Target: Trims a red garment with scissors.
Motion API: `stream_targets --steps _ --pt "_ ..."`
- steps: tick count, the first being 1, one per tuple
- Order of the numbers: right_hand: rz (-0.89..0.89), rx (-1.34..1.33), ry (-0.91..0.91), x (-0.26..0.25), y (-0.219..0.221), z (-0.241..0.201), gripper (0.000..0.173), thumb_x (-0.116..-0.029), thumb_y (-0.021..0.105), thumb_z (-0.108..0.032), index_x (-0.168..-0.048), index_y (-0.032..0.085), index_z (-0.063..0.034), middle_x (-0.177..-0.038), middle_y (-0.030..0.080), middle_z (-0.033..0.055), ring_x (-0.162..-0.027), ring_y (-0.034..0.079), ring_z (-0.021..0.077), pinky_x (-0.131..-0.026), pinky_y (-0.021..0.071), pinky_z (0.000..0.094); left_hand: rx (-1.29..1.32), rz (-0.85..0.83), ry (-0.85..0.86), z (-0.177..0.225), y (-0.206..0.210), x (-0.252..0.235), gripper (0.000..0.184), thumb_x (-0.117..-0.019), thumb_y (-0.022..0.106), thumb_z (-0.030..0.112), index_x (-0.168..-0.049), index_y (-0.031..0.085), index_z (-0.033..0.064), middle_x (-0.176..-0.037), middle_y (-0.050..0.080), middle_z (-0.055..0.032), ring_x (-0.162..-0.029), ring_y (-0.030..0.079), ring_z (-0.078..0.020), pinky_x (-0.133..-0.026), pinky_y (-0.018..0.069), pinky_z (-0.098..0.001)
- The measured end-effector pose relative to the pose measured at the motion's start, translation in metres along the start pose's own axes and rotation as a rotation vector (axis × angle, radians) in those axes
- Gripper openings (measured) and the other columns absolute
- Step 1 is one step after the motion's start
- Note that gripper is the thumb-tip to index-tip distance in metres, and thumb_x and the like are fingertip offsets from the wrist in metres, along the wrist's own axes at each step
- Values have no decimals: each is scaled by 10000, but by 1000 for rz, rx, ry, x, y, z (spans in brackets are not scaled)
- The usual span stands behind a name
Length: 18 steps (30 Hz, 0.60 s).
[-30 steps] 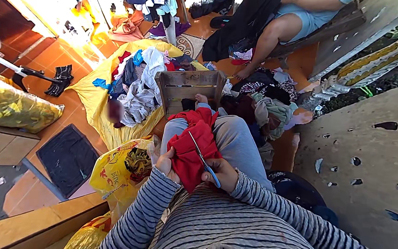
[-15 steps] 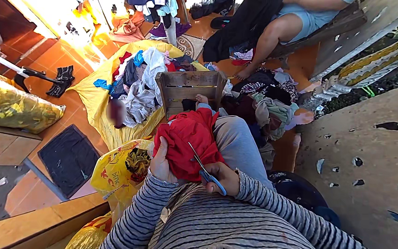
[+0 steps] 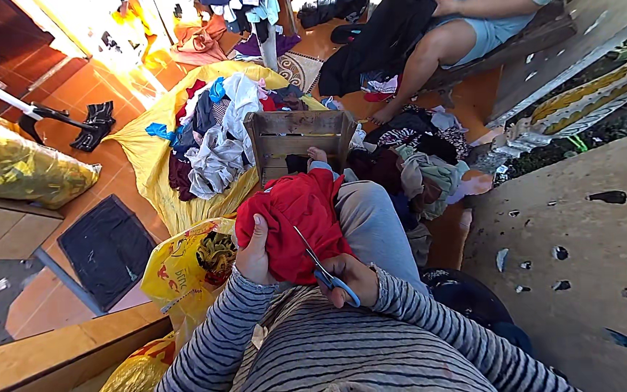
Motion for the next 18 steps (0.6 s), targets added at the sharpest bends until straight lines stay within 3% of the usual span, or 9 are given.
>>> stream_targets --steps 3,6,13,18 --pt "-133 -87 25 1 4 -2 562 -857 680 -692 -890 643 -132 -739 642 -109 -639 576 -59 -562 452 131 -14 23 30 1 0 1 211 -1067 467 160 -1167 576 10 -946 734 -70 -914 728 -125 -858 614 -318" --pt "-200 -124 60 0 9 -3 664 -832 648 -757 -978 653 -109 -802 656 -102 -698 591 -55 -609 471 137 -37 49 49 0 0 1 183 -1050 482 116 -1159 579 5 -933 729 -64 -901 722 -119 -857 609 -309" --pt "-81 -127 -25 -4 4 -2 611 -848 618 -762 -909 654 -156 -775 661 -108 -680 606 -39 -609 488 153 -56 52 76 -4 1 6 133 -1022 513 66 -1113 596 17 -904 737 -29 -873 724 -86 -841 612 -283" --pt "-10 -125 -42 -4 2 -3 538 -838 682 -712 -835 647 -175 -706 644 -130 -604 569 -69 -538 442 127 -67 71 88 -1 1 7 132 -1021 517 71 -1113 598 22 -902 738 -18 -876 723 -78 -843 610 -277"
Point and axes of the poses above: each hand's wrist, its own x-axis away from the middle knuckle, its own y-axis out of the palm, z = x × y, the point moved 5 cm from there along -x, towards the middle knuckle
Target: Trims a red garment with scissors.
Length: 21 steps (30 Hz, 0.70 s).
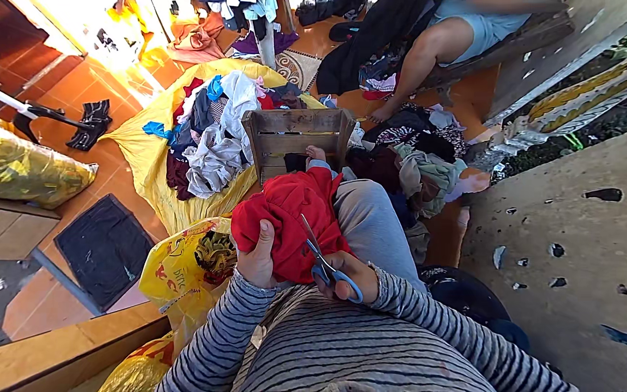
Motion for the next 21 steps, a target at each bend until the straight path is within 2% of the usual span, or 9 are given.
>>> stream_targets --steps 1,2,4,5,7,10,16,18,21 --pt "6 15 2 0 0 0 528 -839 695 -695 -828 646 -170 -698 640 -129 -597 564 -71 -530 439 126 10 -10 7 0 -1 0 139 -1008 559 97 -1124 588 25 -905 737 -14 -877 723 -75 -844 611 -277" --pt "10 29 -3 1 0 0 517 -843 705 -678 -821 645 -164 -694 637 -128 -595 561 -72 -526 436 126 35 -33 16 -1 -2 1 225 -972 651 159 -1137 574 27 -912 737 -11 -885 724 -75 -845 613 -283" --pt "24 63 -19 1 -1 2 508 -846 721 -651 -798 646 -152 -679 631 -126 -585 550 -78 -517 425 121 59 -95 42 -3 -5 0 559 -785 881 382 -1131 576 66 -924 742 13 -896 727 -72 -841 620 -290" --pt "38 77 -22 2 -2 2 503 -845 729 -642 -782 647 -150 -665 626 -127 -573 542 -80 -508 418 119 65 -126 54 -3 -5 0 608 -694 930 415 -1097 613 89 -917 752 20 -884 731 -71 -830 624 -290" --pt "74 78 -4 3 -3 4 488 -839 743 -630 -748 638 -162 -632 614 -127 -541 531 -75 -482 408 126 83 -195 56 -1 -3 0 520 -651 967 291 -1036 675 98 -910 763 7 -871 735 -79 -828 624 -291" --pt "63 45 3 3 -4 4 451 -849 754 -596 -751 641 -170 -637 628 -125 -549 559 -64 -493 435 132 74 -233 31 2 0 -1 364 -688 907 73 -988 703 74 -898 766 -17 -866 736 -89 -834 620 -284" --pt "56 37 -47 0 -3 -1 439 -883 726 -583 -780 655 -162 -665 643 -128 -573 567 -72 -512 442 122 3 -386 31 -2 -1 0 311 -725 874 30 -997 731 78 -925 773 -15 -885 736 -87 -861 613 -290" --pt "120 45 -22 1 -5 0 440 -862 734 -603 -763 657 -182 -655 638 -137 -564 565 -69 -507 444 128 -98 -286 20 0 -4 -2 245 -818 789 16 -1035 681 52 -924 763 -5 -892 731 -89 -866 613 -299" --pt "267 77 82 5 -9 3 449 -807 774 -625 -732 655 -198 -631 630 -144 -541 563 -53 -503 458 148 -255 74 -144 3 -9 -10 151 -1007 575 34 -1151 590 -10 -945 728 -65 -902 725 -126 -846 614 -327"
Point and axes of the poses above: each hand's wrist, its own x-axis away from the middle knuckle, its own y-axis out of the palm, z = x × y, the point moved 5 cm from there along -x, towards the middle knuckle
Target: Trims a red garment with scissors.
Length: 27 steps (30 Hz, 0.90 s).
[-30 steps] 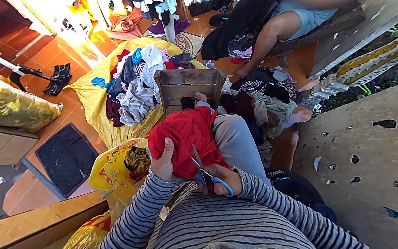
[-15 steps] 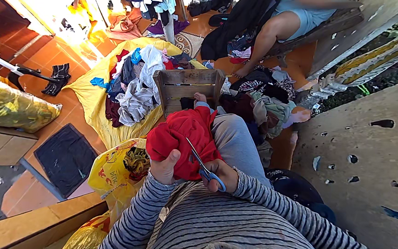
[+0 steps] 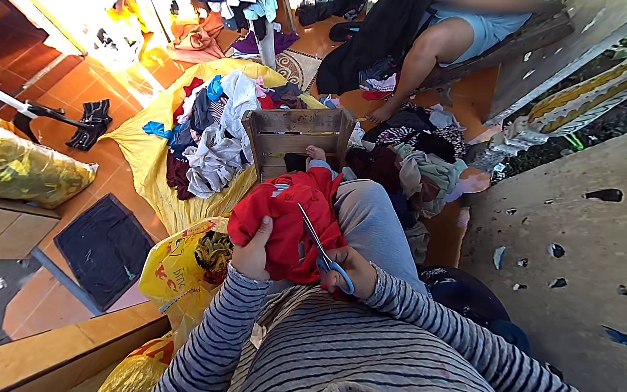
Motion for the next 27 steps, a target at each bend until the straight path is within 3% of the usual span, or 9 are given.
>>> stream_targets --steps 4,7,10,11,14,17,19,22,27 --pt "104 92 197 1 -2 4 413 -767 802 -560 -718 632 -187 -596 603 -147 -516 551 -43 -502 456 164 197 134 -340 -8 -1 -8 234 -1099 429 168 -1254 528 21 -998 695 -124 -903 716 -186 -789 607 -358" --pt "71 153 287 2 0 8 420 -753 815 -545 -706 616 -178 -578 590 -141 -505 542 -39 -497 448 172 338 146 -518 -19 6 -5 282 -1109 312 212 -1098 548 58 -847 667 -94 -758 690 -172 -658 587 -335" --pt "48 229 333 3 1 10 465 -747 804 -579 -705 602 -163 -571 575 -131 -503 529 -35 -496 433 181 360 -85 -545 -27 11 -5 659 -1075 141 577 -1193 567 87 -935 701 -101 -859 705 -191 -737 602 -375" --pt "43 236 325 3 0 10 480 -739 803 -599 -708 605 -162 -574 575 -132 -505 529 -38 -497 433 179 352 -158 -547 -27 11 -4 713 -1056 118 617 -1220 571 91 -957 710 -105 -878 708 -193 -751 604 -378" --pt "22 197 238 3 -1 10 527 -710 798 -669 -706 611 -177 -594 580 -145 -523 529 -52 -500 429 163 307 -180 -456 -16 13 -1 406 -1130 267 334 -1148 591 90 -933 719 -62 -873 718 -140 -777 609 -318" --pt "-14 128 134 3 -1 8 536 -736 785 -689 -701 615 -182 -604 583 -147 -527 520 -63 -492 418 152 374 -61 -190 -6 6 -9 199 -1091 384 117 -1086 572 53 -891 715 -76 -847 724 -157 -783 616 -338" --pt "-81 88 58 3 1 6 513 -779 774 -661 -704 620 -177 -603 582 -144 -525 508 -72 -480 395 140 410 -79 -28 1 2 -9 167 -1039 415 66 -1056 580 51 -878 730 -75 -840 736 -161 -786 626 -348" --pt "-210 39 -25 2 7 1 487 -837 752 -619 -758 632 -153 -640 597 -133 -554 511 -81 -493 387 123 437 -107 99 6 -1 -3 117 -933 565 51 -1041 605 28 -870 741 -92 -831 745 -170 -781 635 -365" --pt "-258 -18 -35 -4 12 -7 526 -855 689 -680 -826 648 -156 -693 638 -126 -602 573 -61 -538 449 135 339 -117 257 3 -2 4 273 -788 789 25 -1011 632 32 -870 754 -41 -845 742 -120 -809 632 -324"
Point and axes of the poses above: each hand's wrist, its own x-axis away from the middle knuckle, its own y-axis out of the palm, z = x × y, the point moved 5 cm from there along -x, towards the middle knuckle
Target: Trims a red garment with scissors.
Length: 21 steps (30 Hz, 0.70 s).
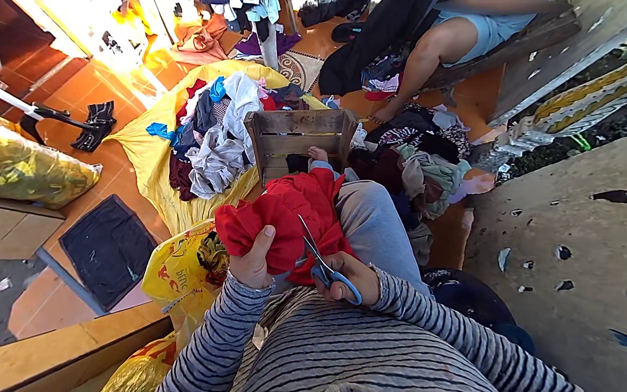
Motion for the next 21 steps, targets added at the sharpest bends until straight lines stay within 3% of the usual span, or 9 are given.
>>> stream_targets --steps 4,9,14,21 --pt "-6 -25 7 -3 0 -1 546 -863 644 -720 -819 640 -175 -694 639 -125 -606 581 -49 -547 460 143 -44 -23 32 -1 2 2 271 -737 739 -79 -961 649 44 -851 756 -31 -828 739 -110 -799 630 -313" --pt "-66 -84 17 -2 4 2 533 -884 622 -713 -813 640 -185 -714 658 -118 -615 594 -46 -553 468 144 -19 -70 35 3 3 -3 262 -739 747 -90 -952 663 38 -862 760 -48 -832 744 -126 -810 631 -322" --pt "-4 -140 -40 -5 2 0 547 -874 603 -742 -811 645 -200 -726 668 -108 -600 596 -32 -534 472 152 -26 -119 44 0 3 1 281 -724 788 -65 -959 689 54 -878 768 -44 -843 746 -125 -818 630 -326" --pt "55 -228 -120 -3 2 1 444 -906 661 -631 -786 671 -204 -709 675 -116 -585 595 -50 -529 474 132 -30 -138 81 0 3 3 278 -721 796 -59 -951 704 68 -887 770 -38 -856 745 -118 -825 627 -319"
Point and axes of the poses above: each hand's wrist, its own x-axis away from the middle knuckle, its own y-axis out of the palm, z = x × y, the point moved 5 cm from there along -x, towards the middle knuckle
